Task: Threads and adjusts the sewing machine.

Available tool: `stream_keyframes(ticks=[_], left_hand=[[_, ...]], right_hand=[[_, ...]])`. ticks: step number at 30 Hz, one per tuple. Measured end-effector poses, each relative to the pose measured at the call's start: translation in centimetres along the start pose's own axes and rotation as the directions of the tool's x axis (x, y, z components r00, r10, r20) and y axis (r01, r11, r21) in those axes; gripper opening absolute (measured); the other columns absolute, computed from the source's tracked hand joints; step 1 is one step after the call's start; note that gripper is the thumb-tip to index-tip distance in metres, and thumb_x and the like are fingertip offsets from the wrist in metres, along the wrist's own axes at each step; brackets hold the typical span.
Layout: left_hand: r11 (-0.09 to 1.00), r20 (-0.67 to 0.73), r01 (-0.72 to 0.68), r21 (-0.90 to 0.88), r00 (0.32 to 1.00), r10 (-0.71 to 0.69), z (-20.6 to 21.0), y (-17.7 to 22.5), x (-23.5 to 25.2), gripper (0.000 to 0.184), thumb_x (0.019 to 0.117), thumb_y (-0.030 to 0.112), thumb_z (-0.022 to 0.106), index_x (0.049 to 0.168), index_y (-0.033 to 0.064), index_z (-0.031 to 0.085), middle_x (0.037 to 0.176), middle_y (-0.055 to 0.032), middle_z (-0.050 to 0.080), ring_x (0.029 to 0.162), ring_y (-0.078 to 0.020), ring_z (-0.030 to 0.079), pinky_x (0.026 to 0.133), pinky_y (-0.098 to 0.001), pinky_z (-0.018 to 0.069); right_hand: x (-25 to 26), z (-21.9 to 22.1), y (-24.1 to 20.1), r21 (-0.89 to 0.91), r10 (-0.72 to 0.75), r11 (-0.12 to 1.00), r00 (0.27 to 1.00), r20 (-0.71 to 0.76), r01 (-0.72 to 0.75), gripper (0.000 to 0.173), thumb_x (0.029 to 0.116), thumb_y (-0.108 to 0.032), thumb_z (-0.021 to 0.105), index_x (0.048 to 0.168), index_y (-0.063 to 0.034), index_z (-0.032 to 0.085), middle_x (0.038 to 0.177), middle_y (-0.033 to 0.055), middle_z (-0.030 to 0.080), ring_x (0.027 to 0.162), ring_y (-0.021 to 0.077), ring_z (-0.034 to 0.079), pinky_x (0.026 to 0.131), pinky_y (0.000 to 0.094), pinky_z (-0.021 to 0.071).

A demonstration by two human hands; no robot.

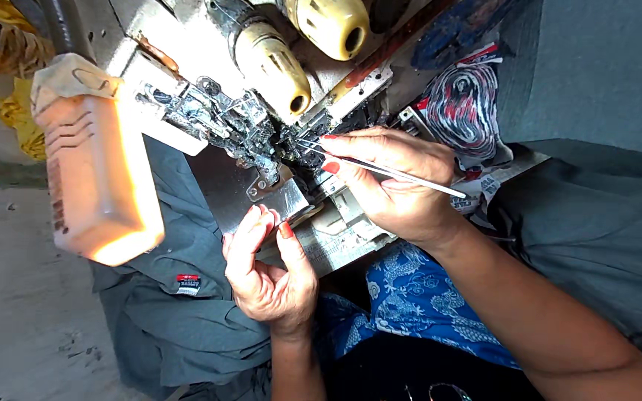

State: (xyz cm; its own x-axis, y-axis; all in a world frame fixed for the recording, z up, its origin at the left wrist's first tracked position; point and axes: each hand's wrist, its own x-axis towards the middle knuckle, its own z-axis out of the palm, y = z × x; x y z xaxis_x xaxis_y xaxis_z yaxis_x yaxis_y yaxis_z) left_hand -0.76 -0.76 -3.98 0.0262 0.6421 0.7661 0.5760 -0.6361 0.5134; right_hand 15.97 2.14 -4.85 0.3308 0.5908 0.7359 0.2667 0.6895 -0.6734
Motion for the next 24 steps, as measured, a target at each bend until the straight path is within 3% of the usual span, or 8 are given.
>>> stream_keyframes(ticks=[24], left_hand=[[1.000, -0.006, -0.003, 0.020, 1.000, 0.003, 0.04, 0.05, -0.02, 0.018, 0.0960, 0.009, 0.063, 0.114, 0.0072, 0.061, 0.113, 0.0055, 0.073, 0.118, -0.0058, 0.065, 0.103, -0.0295, 0.0521]], right_hand=[[0.06, 0.10, -0.06, 0.025, 0.004, 1.000, 1.000, 0.014, -0.005, 0.012, 0.0908, 0.002, 0.070, 0.099, 0.0107, 0.075, 0.098, 0.0181, 0.076, 0.099, 0.0148, 0.074, 0.093, 0.0227, 0.0564]])
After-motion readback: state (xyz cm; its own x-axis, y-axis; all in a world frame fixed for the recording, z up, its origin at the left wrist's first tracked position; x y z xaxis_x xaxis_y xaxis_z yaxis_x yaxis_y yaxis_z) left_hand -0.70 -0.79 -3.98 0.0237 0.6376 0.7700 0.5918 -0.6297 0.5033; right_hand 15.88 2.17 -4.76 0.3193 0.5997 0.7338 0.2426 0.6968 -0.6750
